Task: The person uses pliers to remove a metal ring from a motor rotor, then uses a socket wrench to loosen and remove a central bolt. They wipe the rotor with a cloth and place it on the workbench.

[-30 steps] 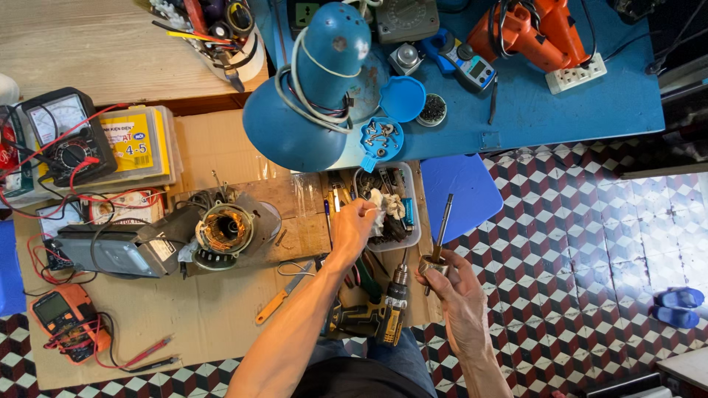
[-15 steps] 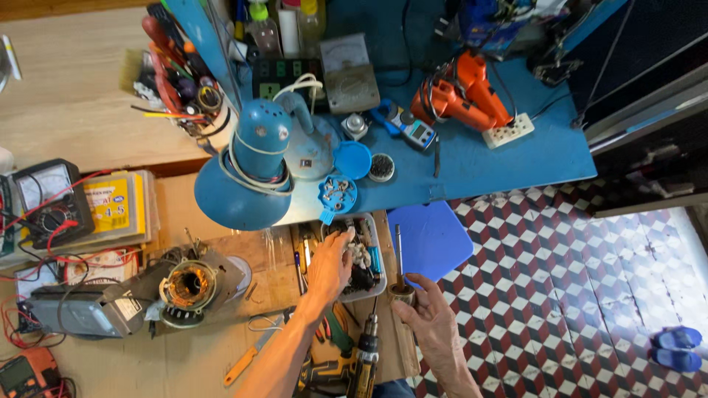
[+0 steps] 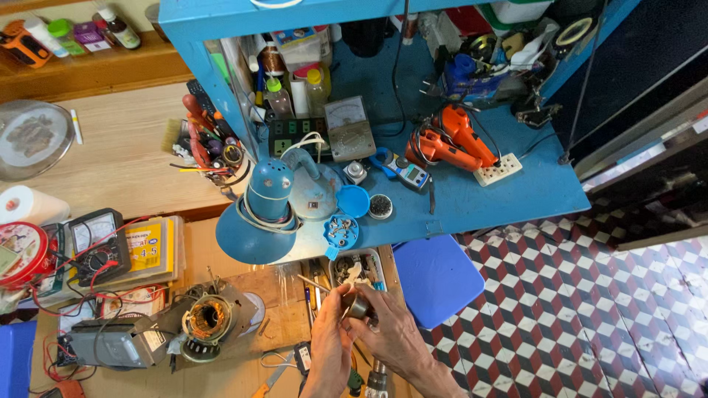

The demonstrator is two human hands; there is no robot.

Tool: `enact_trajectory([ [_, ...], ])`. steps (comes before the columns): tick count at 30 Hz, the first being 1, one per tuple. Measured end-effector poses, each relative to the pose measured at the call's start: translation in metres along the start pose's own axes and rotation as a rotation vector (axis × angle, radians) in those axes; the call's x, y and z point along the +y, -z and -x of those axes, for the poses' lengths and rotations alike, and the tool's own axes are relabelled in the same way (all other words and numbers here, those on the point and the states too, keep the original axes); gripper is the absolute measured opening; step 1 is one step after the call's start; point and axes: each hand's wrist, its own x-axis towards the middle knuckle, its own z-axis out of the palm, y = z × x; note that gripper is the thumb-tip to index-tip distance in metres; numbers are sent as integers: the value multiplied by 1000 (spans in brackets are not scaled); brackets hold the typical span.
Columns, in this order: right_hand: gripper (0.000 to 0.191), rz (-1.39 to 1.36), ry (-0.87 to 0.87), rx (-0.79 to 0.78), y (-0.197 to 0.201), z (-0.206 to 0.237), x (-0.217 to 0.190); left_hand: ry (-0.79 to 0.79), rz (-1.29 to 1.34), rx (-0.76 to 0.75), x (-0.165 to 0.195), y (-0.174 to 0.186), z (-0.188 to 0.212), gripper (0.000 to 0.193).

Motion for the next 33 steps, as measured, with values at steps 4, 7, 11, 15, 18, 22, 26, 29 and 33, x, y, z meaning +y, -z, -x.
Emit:
enact_trajectory([
  [4,30,-59,153,101,25,-38,15,-26,228,201,3,17,-20,44],
  [7,38,-130,92,281,52,-85,18,-58,217,282,1,37,-28,42],
  [11,63,-67,326,376,71,-165,-1,-31,162,312,-3,65,-40,45],
  [15,50,-94,365,415,74,-227,-26,3,156,414,-2,83,-54,47],
  [18,43,-94,426,440,74,-275,-46,12,107,431,5,89,-62,50],
  [22,40,-450,490,449,80,-321,-64,61,39,449,14,93,-69,52],
  [26,38,-580,509,585,93,-306,-55,49,33,438,13,89,-77,53],
  [29,40,-600,416,659,94,-264,-34,88,79,346,6,84,-85,50],
  [33,42,-604,259,630,78,-215,-3,88,135,323,-10,73,-97,40],
])
